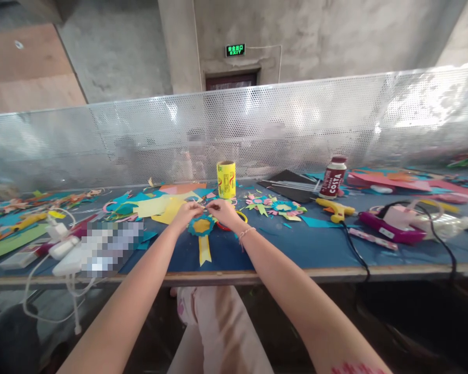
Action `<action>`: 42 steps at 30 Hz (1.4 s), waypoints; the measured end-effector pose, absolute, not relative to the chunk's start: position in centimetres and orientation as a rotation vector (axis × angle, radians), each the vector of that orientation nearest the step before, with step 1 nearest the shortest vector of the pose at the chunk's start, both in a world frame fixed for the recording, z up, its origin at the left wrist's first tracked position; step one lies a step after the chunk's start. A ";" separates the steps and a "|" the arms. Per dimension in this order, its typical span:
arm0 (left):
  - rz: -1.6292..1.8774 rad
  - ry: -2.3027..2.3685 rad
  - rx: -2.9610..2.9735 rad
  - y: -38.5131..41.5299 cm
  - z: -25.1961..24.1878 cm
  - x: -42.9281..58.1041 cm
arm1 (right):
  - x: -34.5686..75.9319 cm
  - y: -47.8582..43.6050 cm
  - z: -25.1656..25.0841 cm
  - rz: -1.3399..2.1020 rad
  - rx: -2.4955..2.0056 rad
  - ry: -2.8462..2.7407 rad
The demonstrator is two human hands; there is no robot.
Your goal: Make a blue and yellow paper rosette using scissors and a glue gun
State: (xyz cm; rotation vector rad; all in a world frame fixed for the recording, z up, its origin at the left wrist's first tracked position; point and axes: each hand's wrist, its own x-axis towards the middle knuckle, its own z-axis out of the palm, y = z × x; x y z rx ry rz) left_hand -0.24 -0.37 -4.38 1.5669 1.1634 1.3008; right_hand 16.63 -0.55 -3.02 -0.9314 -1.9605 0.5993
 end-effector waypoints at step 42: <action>1.137 0.780 1.457 -2.2 -3.1 0.2 | 17.9 -2.0 -1.2 0.455 -0.622 -2.143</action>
